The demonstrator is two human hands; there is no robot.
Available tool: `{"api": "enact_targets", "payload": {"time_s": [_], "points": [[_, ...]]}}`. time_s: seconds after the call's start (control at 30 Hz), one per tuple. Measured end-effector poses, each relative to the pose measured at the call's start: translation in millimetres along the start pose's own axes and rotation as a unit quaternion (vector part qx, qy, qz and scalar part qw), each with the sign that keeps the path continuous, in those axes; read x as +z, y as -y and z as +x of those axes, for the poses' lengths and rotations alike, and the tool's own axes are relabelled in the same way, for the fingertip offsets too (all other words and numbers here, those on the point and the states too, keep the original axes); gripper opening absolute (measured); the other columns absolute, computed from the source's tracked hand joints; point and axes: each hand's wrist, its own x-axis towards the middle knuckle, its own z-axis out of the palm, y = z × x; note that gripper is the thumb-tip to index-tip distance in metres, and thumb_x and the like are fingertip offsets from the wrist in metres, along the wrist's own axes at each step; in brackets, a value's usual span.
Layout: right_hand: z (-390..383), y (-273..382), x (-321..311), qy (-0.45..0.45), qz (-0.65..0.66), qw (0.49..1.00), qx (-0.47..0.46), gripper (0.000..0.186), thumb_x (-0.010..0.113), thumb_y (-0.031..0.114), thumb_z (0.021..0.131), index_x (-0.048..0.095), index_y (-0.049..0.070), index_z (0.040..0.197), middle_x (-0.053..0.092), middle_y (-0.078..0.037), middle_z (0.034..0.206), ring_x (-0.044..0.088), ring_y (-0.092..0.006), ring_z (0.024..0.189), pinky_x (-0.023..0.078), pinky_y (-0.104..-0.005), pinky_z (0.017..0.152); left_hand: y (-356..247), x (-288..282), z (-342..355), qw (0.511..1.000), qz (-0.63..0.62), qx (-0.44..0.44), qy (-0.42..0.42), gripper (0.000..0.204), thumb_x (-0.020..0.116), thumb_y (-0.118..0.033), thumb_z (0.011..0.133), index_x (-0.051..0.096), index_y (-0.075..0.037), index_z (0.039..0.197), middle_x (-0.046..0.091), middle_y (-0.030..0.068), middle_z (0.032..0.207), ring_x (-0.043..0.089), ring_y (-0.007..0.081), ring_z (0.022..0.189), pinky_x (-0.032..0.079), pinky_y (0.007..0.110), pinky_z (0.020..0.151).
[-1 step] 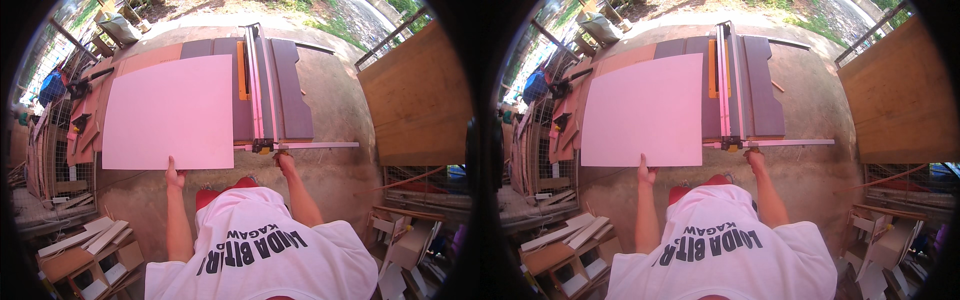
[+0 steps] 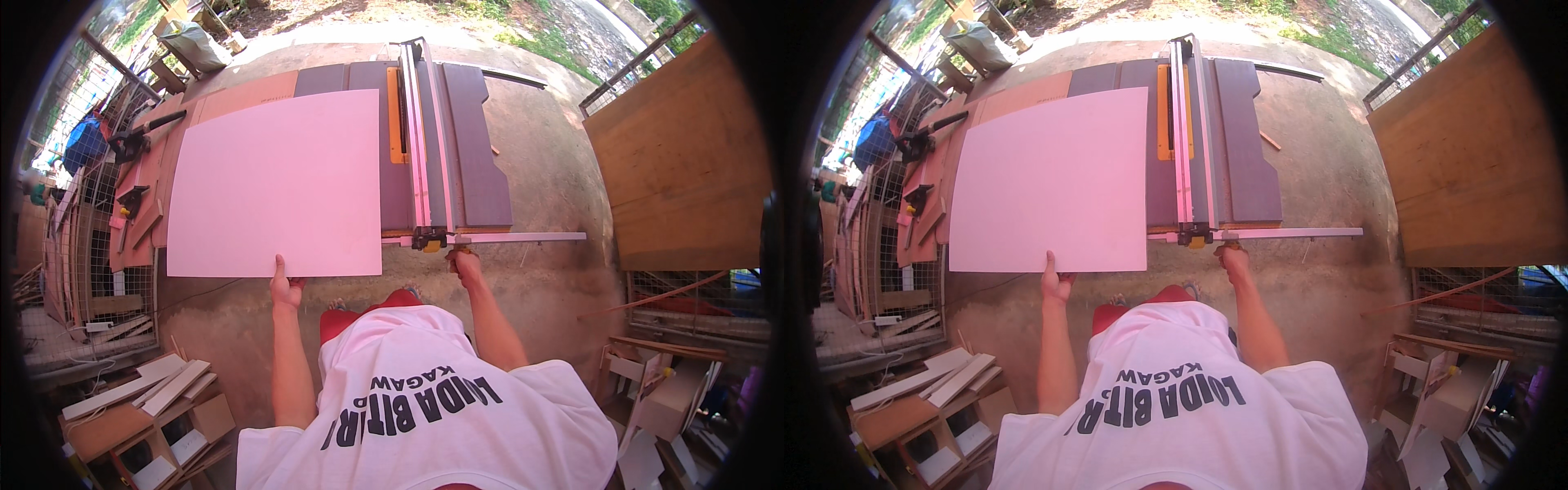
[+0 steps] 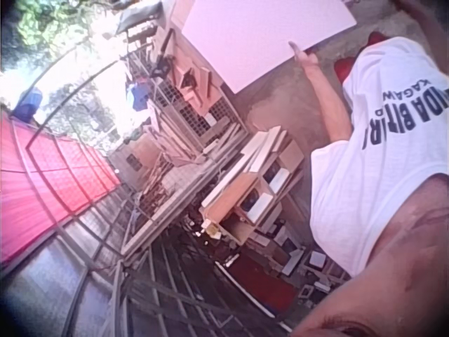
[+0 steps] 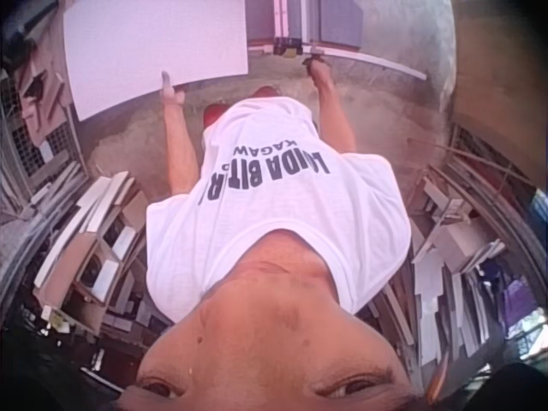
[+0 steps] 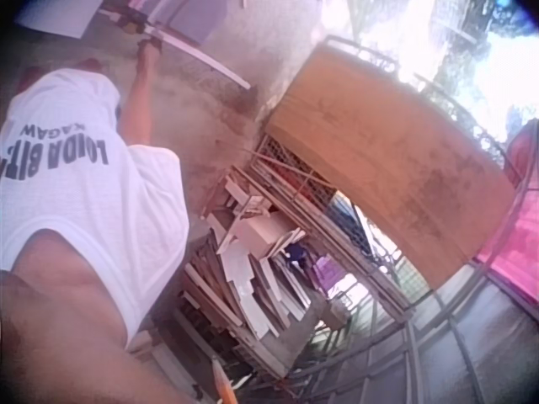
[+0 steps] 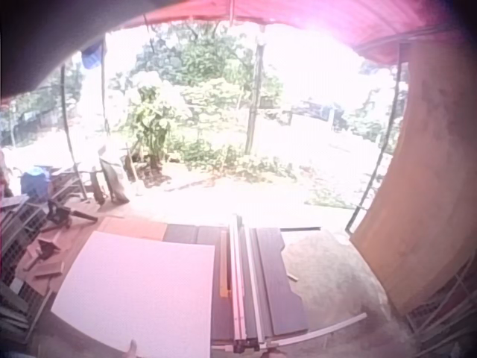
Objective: The person positions a large pink board on a table saw, adjusts the fence, and marks the board with a pencil. The person then moves the board to a workbench and continues marking it.
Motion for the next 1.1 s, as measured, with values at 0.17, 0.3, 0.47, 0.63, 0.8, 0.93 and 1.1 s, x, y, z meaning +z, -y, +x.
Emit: {"api": "enact_targets", "payload": {"time_s": [0.17, 0.3, 0.47, 0.63, 0.8, 0.93, 1.1], "points": [[-1.6, 1.0, -0.9, 0.006, 0.017, 1.000, -0.011, 0.020, 0.073, 0.019, 0.078, 0.061, 0.010, 0.064, 0.053, -0.003, 0.056, 0.041, -0.0139, 0.043, 0.028, -0.0339, 0.042, -0.2, -0.5, 1.9, 1.000, -0.003, -0.001, 0.007, 0.049, 0.067, -0.046, 0.097, 0.060, -0.010, 0.130, 0.069, 0.0087, 0.114, 0.068, 0.0264, 0.101, 0.058, 0.048, 0.087], [-4.9, -4.5, -1.8, 0.002, 0.024, 1.000, -0.016, 0.018, 0.073, 0.019, 0.076, 0.063, 0.009, 0.064, 0.052, -0.003, 0.056, 0.041, -0.0145, 0.044, 0.029, -0.0346, 0.042, 1.0, -2.2, -6.4, 1.000, 0.002, 0.002, 0.001, 0.048, 0.067, -0.045, 0.098, 0.059, -0.010, 0.130, 0.069, 0.0089, 0.114, 0.069, 0.0264, 0.101, 0.058, 0.048, 0.087], [-12.3, -7.2, -3.3, -0.012, -0.005, 1.000, -0.027, 0.016, 0.074, 0.019, 0.074, 0.065, 0.008, 0.066, 0.052, -0.003, 0.056, 0.043, -0.0158, 0.045, 0.031, -0.0358, 0.043, 1.6, -4.7, -14.4, 1.000, 0.004, 0.008, 0.007, 0.049, 0.067, -0.045, 0.098, 0.059, -0.009, 0.130, 0.069, 0.0092, 0.115, 0.069, 0.0265, 0.101, 0.058, 0.049, 0.087], [-1.7, -4.2, 1.1, -0.031, -0.013, 0.999, -0.028, 0.016, 0.074, 0.019, 0.074, 0.065, 0.008, 0.066, 0.053, -0.003, 0.057, 0.043, -0.0158, 0.045, 0.032, -0.0352, 0.044, -0.7, -0.1, -4.2, 1.000, -0.005, 0.005, 0.002, 0.049, 0.068, -0.045, 0.098, 0.059, -0.009, 0.129, 0.070, 0.0087, 0.113, 0.069, 0.0260, 0.101, 0.058, 0.049, 0.087], [5.8, -7.6, -0.2, -0.018, -0.007, 1.000, -0.015, 0.016, 0.073, 0.018, 0.075, 0.064, 0.009, 0.066, 0.054, -0.003, 0.056, 0.043, -0.0145, 0.045, 0.031, -0.0341, 0.043, 1.0, -0.4, -1.4, 1.000, -0.008, -0.001, 0.003, 0.046, 0.068, -0.044, 0.097, 0.061, -0.009, 0.126, 0.070, 0.0077, 0.112, 0.069, 0.0256, 0.101, 0.058, 0.048, 0.087], [7.7, -8.3, -2.1, -0.003, -0.006, 1.000, -0.004, 0.016, 0.073, 0.017, 0.076, 0.063, 0.010, 0.066, 0.054, -0.002, 0.056, 0.043, -0.0133, 0.044, 0.029, -0.0329, 0.042, 1.6, 0.1, -1.0, 1.000, -0.007, -0.001, -0.003, 0.045, 0.069, -0.044, 0.097, 0.062, -0.010, 0.124, 0.070, 0.0072, 0.111, 0.069, 0.0252, 0.100, 0.059, 0.048, 0.086], [7.0, -7.7, -2.6, 0.003, 0.009, 1.000, -0.001, 0.016, 0.073, 0.017, 0.077, 0.063, 0.010, 0.066, 0.054, -0.002, 0.056, 0.043, -0.0126, 0.043, 0.029, -0.0320, 0.041, 1.4, -1.6, -0.8, 1.000, -0.003, -0.002, 0.012, 0.046, 0.068, -0.045, 0.097, 0.060, -0.012, 0.129, 0.069, 0.0077, 0.116, 0.068, 0.0259, 0.105, 0.058, 0.047, 0.089]]}}
